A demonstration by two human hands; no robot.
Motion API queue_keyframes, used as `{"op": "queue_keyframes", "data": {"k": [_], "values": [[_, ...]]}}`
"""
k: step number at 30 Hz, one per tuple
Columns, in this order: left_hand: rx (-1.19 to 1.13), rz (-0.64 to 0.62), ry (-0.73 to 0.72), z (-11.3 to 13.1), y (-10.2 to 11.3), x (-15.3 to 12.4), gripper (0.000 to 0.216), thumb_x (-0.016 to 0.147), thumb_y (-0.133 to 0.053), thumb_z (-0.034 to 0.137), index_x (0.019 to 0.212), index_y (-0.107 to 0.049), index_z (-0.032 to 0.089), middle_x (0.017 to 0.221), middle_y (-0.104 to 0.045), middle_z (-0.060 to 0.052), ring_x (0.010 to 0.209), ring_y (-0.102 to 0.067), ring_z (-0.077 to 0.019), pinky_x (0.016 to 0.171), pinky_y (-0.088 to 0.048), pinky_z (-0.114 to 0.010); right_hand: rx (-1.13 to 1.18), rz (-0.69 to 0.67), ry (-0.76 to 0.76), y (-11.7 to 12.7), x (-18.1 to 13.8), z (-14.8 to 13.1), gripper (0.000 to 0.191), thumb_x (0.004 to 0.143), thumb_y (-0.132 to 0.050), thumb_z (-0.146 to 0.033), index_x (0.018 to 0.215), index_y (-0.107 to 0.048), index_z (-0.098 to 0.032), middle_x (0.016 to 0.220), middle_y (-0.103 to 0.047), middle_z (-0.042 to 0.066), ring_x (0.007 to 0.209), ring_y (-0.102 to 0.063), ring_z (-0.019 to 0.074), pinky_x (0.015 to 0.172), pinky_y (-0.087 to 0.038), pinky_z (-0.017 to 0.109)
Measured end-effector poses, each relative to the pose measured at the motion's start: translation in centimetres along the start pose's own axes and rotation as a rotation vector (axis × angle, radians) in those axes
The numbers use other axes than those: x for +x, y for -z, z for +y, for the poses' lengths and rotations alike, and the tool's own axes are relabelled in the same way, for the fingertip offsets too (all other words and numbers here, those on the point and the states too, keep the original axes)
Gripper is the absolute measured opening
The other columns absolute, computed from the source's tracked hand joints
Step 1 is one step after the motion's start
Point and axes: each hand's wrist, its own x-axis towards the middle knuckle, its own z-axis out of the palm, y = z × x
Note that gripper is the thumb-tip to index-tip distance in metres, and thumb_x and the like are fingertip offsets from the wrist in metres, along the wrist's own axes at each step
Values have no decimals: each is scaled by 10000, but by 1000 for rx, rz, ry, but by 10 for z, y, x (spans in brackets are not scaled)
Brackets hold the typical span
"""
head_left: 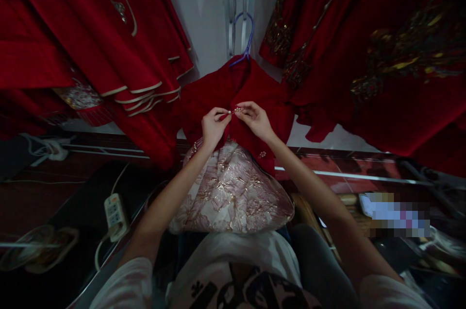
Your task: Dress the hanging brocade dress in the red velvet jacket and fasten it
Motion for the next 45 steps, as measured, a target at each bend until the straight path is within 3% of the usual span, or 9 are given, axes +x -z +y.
{"op": "queue_keyframes", "data": {"k": [4, 11, 16, 28, 36, 40, 43, 45], "values": [[101, -98, -69, 5, 5, 2, 92, 739, -648, 174, 830, -655, 161, 860, -723, -36, 793, -700, -142, 726, -553, -234, -71, 7, 32, 1, -2, -4, 266, 733, -721, -330, 940, -628, -191, 958, -659, 38, 817, -623, 128, 820, -551, 313], [257, -231, -145, 19, 13, 3, 162, 761, -639, 214, 916, -652, 171, 885, -728, -40, 810, -704, -145, 690, -566, -224, -339, 138, 196, -6, -12, -14, 208, 845, -619, -321, 997, -684, -195, 987, -617, 44, 845, -638, 131, 749, -595, 282], [295, -249, -186, 21, 14, 7, 117, 762, -631, 195, 875, -640, 165, 854, -728, -34, 769, -706, -137, 707, -566, -233, -330, 69, 252, -4, -12, -17, 239, 836, -638, -337, 1032, -696, -214, 992, -607, 41, 845, -633, 132, 729, -613, 288], [409, -364, -261, 36, 17, 14, 101, 772, -599, 237, 805, -662, 166, 748, -709, -22, 704, -674, -135, 651, -524, -217, -202, 35, 115, 3, 0, -11, 344, 718, -726, -393, 976, -683, -169, 958, -653, 54, 825, -650, 146, 757, -597, 308], [402, -464, -293, 38, 14, 18, 63, 762, -599, 217, 779, -640, 173, 695, -667, 1, 611, -597, -105, 624, -470, -214, -190, -38, 21, 7, 8, -15, 292, 698, -704, -283, 964, -657, -173, 982, -674, 61, 871, -644, 166, 819, -556, 341], [273, -349, -198, 24, 4, 12, 95, 792, -595, 225, 876, -609, 183, 822, -674, -24, 746, -632, -120, 686, -491, -220, -209, 32, 77, 0, -1, -5, 360, 748, -631, -254, 1106, -614, -220, 1131, -603, 64, 911, -620, 145, 834, -538, 311], [41, -275, 6, 11, 3, 2, 158, 831, -576, 296, 938, -611, 185, 899, -673, -41, 771, -638, -118, 677, -506, -214, -206, 90, 49, -2, -18, 4, 595, 700, -657, -226, 1271, -493, -259, 1163, -575, 57, 868, -612, 130, 782, -538, 289], [-107, -293, 167, 4, 5, -8, 264, 870, -525, 374, 1036, -609, 187, 896, -669, -50, 708, -628, -109, 614, -503, -210, -230, 126, -33, 3, -27, 7, 672, 640, -685, -207, 1272, -461, -246, 1050, -602, 34, 758, -601, 115, 698, -532, 272]]}}
